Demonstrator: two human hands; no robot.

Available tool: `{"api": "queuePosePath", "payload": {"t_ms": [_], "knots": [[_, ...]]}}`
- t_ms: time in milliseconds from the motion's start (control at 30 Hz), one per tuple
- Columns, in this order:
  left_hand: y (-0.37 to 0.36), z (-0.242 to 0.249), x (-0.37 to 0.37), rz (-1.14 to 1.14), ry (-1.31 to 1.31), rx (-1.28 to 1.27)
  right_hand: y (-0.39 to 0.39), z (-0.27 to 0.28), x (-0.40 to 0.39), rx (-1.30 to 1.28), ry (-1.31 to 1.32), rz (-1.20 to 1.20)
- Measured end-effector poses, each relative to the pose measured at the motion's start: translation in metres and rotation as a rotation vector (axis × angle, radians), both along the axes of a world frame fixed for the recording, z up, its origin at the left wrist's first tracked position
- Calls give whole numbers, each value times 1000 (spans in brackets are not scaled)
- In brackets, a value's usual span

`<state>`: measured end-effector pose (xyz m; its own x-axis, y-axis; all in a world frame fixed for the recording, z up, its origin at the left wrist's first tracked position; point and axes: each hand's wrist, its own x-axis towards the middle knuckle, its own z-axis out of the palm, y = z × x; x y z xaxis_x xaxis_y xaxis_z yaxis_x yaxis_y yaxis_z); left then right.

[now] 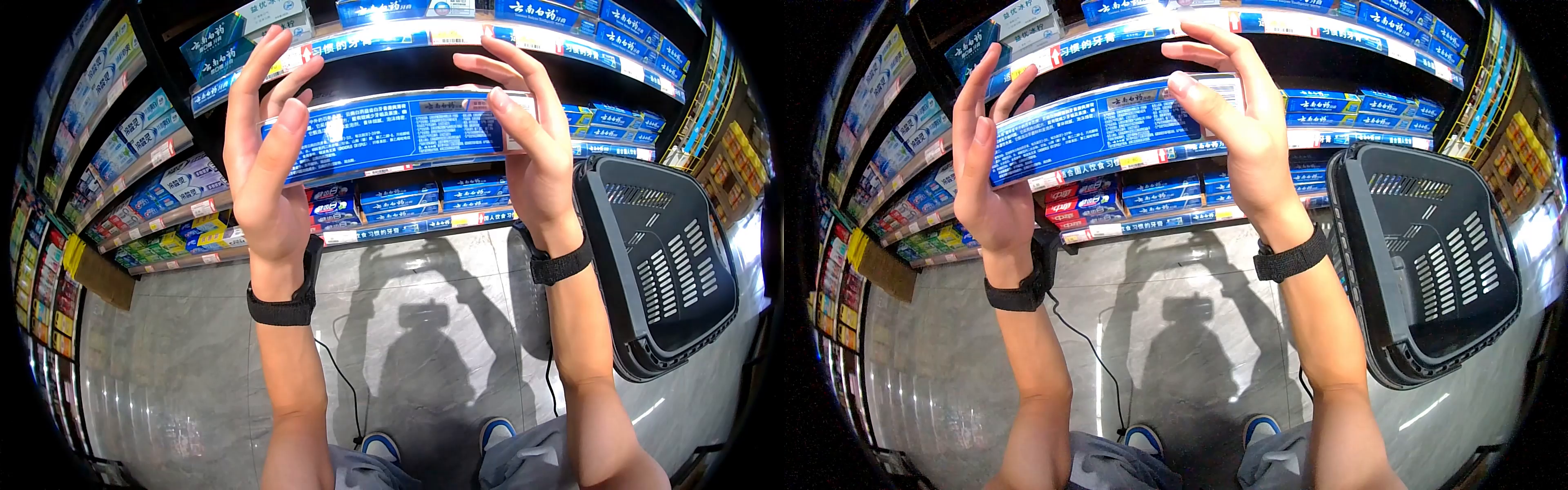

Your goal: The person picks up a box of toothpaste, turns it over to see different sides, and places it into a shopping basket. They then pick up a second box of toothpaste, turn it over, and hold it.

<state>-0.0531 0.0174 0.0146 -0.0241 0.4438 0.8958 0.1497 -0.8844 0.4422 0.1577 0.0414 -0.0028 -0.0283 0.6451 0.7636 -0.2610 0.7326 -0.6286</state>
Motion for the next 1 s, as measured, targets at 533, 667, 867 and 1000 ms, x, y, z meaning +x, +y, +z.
{"api": "queuePosePath", "payload": {"t_ms": [533, 667, 867, 1000], "knots": [[-4, 4, 0, -28, 3, 4, -3, 2, 1, -8, 2, 6], [-9, 5, -1, -42, -10, -62, -4, 3, 3, -3, -17, -18], [-9, 6, -3, -55, -27, -56, -6, 6, 2, -10, -8, -13], [-12, 8, 1, -27, -49, -62, -6, 5, 4, -23, -9, -6]]}}
